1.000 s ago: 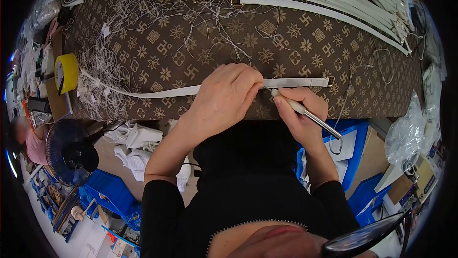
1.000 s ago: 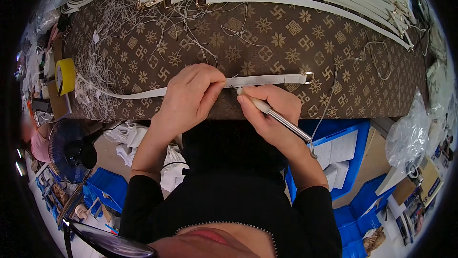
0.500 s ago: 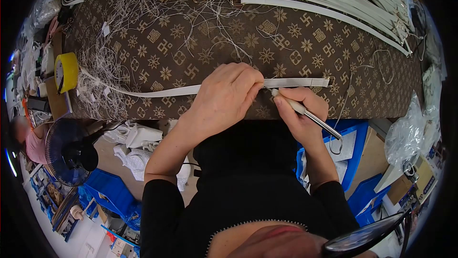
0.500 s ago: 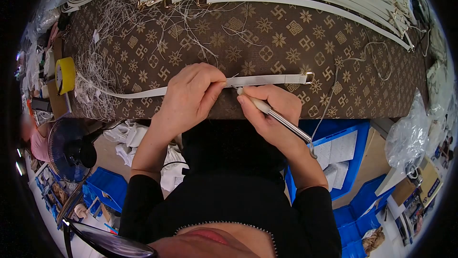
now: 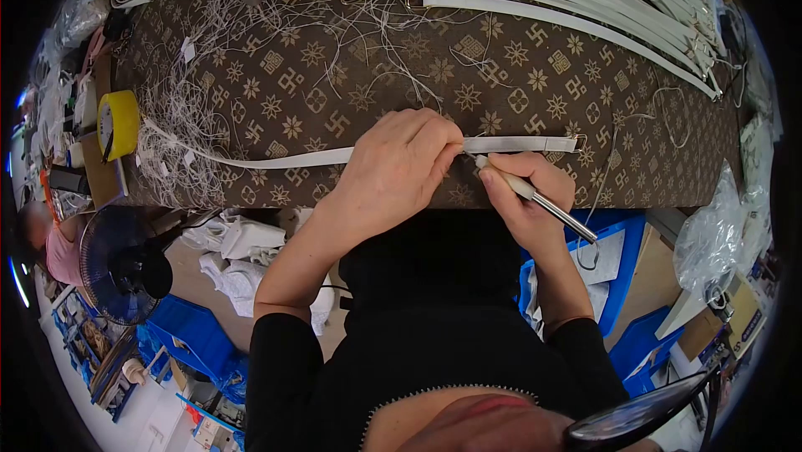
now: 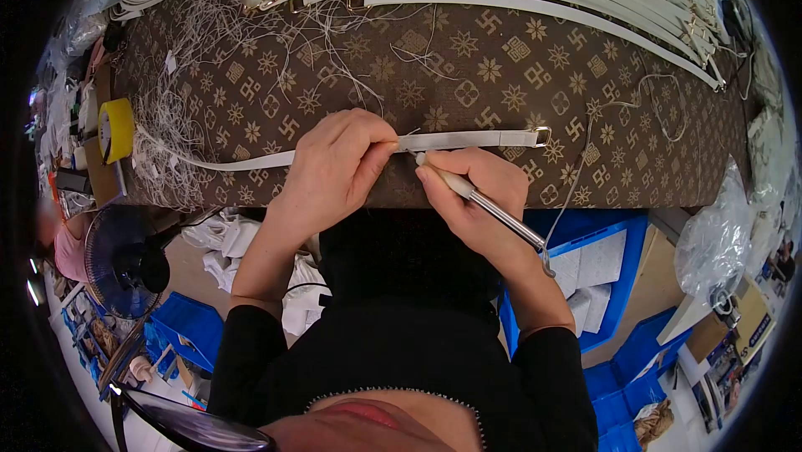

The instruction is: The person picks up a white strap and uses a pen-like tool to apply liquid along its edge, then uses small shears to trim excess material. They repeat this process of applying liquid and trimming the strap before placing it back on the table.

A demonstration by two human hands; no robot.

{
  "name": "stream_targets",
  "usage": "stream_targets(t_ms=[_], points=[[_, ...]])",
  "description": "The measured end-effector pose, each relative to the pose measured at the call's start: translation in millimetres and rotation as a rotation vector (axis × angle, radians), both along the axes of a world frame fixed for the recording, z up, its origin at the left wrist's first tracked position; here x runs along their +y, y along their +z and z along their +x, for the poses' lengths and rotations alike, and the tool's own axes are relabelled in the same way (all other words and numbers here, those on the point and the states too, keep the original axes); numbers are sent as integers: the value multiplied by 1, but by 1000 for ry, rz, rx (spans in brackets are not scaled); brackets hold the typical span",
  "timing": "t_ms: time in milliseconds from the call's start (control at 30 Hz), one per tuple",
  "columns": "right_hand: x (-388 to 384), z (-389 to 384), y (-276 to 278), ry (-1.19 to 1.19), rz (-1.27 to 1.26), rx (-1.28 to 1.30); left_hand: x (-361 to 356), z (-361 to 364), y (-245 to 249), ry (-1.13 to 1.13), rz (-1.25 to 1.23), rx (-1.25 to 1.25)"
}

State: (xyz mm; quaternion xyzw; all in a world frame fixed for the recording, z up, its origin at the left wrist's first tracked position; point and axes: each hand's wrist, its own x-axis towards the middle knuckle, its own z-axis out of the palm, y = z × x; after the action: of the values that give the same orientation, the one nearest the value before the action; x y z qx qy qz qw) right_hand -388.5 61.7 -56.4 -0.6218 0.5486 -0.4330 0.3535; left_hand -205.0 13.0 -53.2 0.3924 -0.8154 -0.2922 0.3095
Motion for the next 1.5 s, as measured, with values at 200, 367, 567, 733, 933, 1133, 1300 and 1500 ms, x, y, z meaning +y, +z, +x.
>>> stream_targets(t_ms=[200,367,567,733,933,1133,1300,1500], points=[[1,-3,0,33,-21,18,0,2,0,3,34,28],[7,-14,-1,-118,161,-335,0,8,8,51,342,238],[-16,-16,-2,-342,41,-501,0,12,4,97,391,417],[-36,0,-1,-289,39,-418,0,13,-5,35,294,510],[-41,-4,-7,-147,75,-118,3,15,-5,49,191,545],[-91,-49,-88,-28,26,-99,20,44,2,356,-370,44],[-115,-56,-108,-9,72,13,42,97,-34,701,-440,-276],[-52,-1,-28,-102,-115,-128,46,150,-44,974,-408,-453]])
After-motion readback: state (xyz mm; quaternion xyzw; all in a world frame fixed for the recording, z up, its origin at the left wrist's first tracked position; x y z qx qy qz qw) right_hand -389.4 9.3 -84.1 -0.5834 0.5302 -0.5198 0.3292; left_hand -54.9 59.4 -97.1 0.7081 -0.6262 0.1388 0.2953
